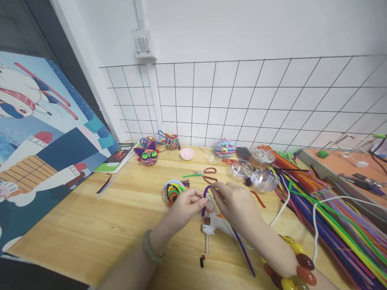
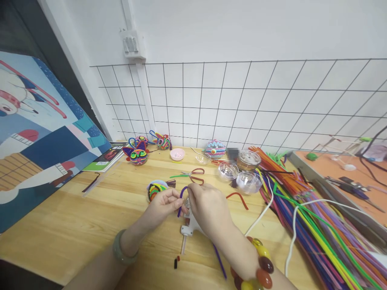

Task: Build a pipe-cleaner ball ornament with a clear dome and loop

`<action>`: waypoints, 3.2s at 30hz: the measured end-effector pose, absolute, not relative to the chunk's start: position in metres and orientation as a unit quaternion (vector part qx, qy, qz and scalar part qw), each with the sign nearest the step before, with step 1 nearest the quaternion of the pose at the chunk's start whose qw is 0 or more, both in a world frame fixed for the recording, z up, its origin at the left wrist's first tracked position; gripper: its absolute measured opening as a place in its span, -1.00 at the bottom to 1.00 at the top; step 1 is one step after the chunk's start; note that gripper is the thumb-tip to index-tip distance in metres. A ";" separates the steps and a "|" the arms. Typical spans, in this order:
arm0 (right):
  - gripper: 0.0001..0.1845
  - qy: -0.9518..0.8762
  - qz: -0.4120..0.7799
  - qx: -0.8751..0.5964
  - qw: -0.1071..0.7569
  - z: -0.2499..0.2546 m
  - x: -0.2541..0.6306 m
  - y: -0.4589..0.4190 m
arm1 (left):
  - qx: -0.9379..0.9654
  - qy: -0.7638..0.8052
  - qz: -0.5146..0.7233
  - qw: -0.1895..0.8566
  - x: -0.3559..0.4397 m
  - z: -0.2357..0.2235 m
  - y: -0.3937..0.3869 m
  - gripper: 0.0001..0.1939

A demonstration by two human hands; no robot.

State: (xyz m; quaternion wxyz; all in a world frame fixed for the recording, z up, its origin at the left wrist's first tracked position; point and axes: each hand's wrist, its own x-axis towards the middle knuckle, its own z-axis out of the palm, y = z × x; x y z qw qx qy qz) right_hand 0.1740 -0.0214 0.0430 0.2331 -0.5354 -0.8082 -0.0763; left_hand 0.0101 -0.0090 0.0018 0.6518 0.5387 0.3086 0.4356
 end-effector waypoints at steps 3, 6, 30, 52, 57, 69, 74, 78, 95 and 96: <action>-0.74 -0.783 0.053 -0.549 0.289 0.047 0.174 -0.021 | 0.542 0.304 0.430 0.655 0.009 0.003 -0.010 -0.70; -0.74 -0.746 0.221 -0.538 0.324 0.048 0.174 -0.019 | 0.539 0.294 0.422 0.667 0.008 0.003 -0.011 -0.69; -0.65 -0.488 0.615 -0.428 0.449 0.043 0.173 -0.003 | 0.480 0.316 0.409 0.709 0.008 -0.003 -0.006 -0.64; -0.50 -0.547 0.573 -0.449 0.413 0.047 0.185 -0.002 | 0.503 0.345 0.371 0.700 0.006 0.005 -0.009 -0.67; -0.58 -0.574 0.571 -0.448 0.380 0.043 0.181 -0.004 | 0.518 0.326 0.337 0.715 0.005 0.002 -0.009 -0.66; -0.53 -0.562 0.561 -0.453 0.405 0.044 0.185 -0.001 | 0.521 0.338 0.331 0.710 0.001 0.000 -0.006 -0.64; -0.60 -0.584 0.615 -0.419 0.324 0.038 0.182 -0.002 | 0.528 0.333 0.318 0.713 0.002 -0.003 -0.007 -0.64; -0.63 -0.592 0.608 -0.417 0.325 0.035 0.180 -0.001 | 0.529 0.331 0.318 0.714 0.003 -0.002 -0.007 -0.64; -0.64 -0.591 0.643 -0.378 0.306 0.037 0.179 -0.002 | 0.487 0.358 0.371 0.705 0.006 0.002 -0.008 -0.62; -0.64 -0.584 0.647 -0.379 0.310 0.037 0.178 -0.002 | 0.485 0.357 0.374 0.705 0.006 0.002 -0.008 -0.62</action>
